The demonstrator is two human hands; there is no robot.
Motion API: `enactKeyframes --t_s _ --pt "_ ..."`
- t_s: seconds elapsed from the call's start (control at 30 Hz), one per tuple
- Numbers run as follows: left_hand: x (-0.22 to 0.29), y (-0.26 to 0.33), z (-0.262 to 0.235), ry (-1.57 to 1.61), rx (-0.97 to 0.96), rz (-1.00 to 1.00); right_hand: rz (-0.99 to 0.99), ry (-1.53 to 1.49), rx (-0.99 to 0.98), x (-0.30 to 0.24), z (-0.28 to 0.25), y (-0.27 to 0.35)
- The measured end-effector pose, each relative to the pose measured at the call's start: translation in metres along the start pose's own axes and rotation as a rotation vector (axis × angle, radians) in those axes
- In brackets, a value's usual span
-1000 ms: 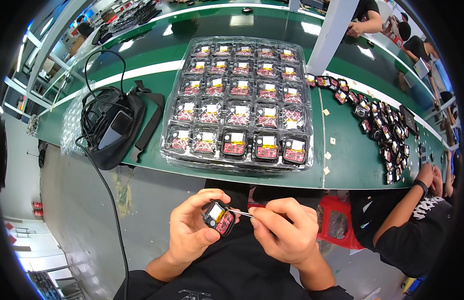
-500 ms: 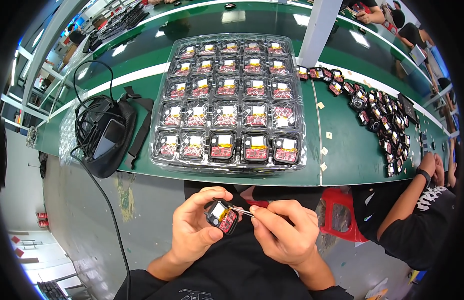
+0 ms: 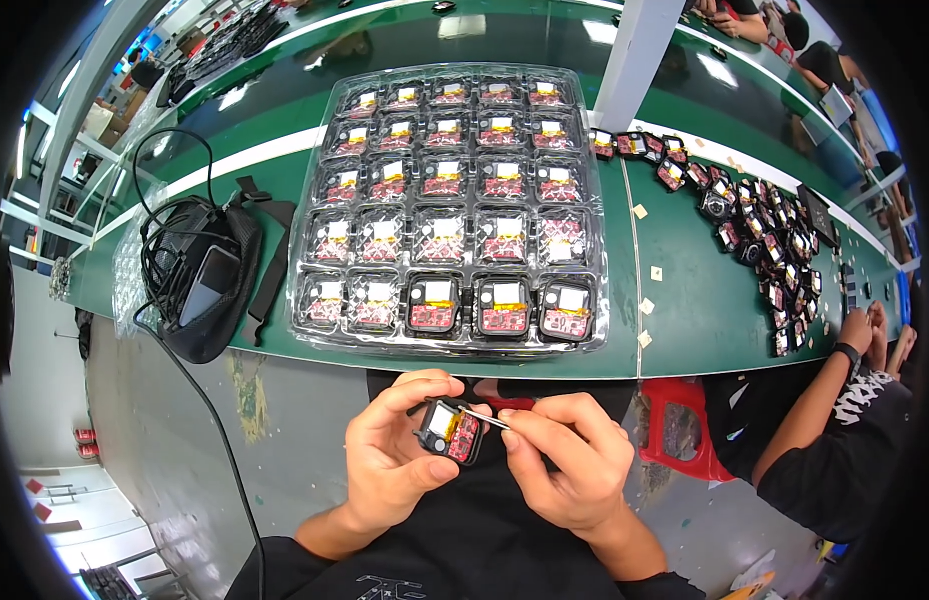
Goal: The recorder uses tweezers to assemble small electronic components, placing parts into modules on an assembly tray.
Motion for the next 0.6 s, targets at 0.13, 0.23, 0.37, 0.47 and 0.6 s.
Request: enactKeyframes --t_s 0.13,0.23,0.37,0.47,0.6 --pt "0.0027 -0.0049 0.0026 -0.023 -0.025 0.027 0.013 0.009 -0.001 0.0023 -0.0038 -0.0011" --pt "0.0012 -0.0062 0.0035 0.001 -0.027 0.038 0.024 0.0 -0.006 0.0055 -0.0045 -0.0001" --pt "-0.0015 -0.0059 0.005 -0.031 -0.044 0.023 0.024 0.009 -0.003 0.0076 -0.0045 0.0013" --pt "-0.0038 -0.0063 0.0045 -0.003 -0.025 0.016 -0.014 0.033 0.019 0.0063 -0.0027 0.0025" --pt "-0.0058 -0.0055 0.0054 0.01 0.004 -0.005 -0.089 0.072 0.069 0.0027 -0.0009 0.005"
Point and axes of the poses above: each hand's wrist, its own y-axis away from the middle knuckle, its own z-axis out of the palm, x = y × z, the point moved 9 cm from there along -y, towards the middle knuckle, and after that the axes turned 1 degree about -x, right-handed, at the moved point
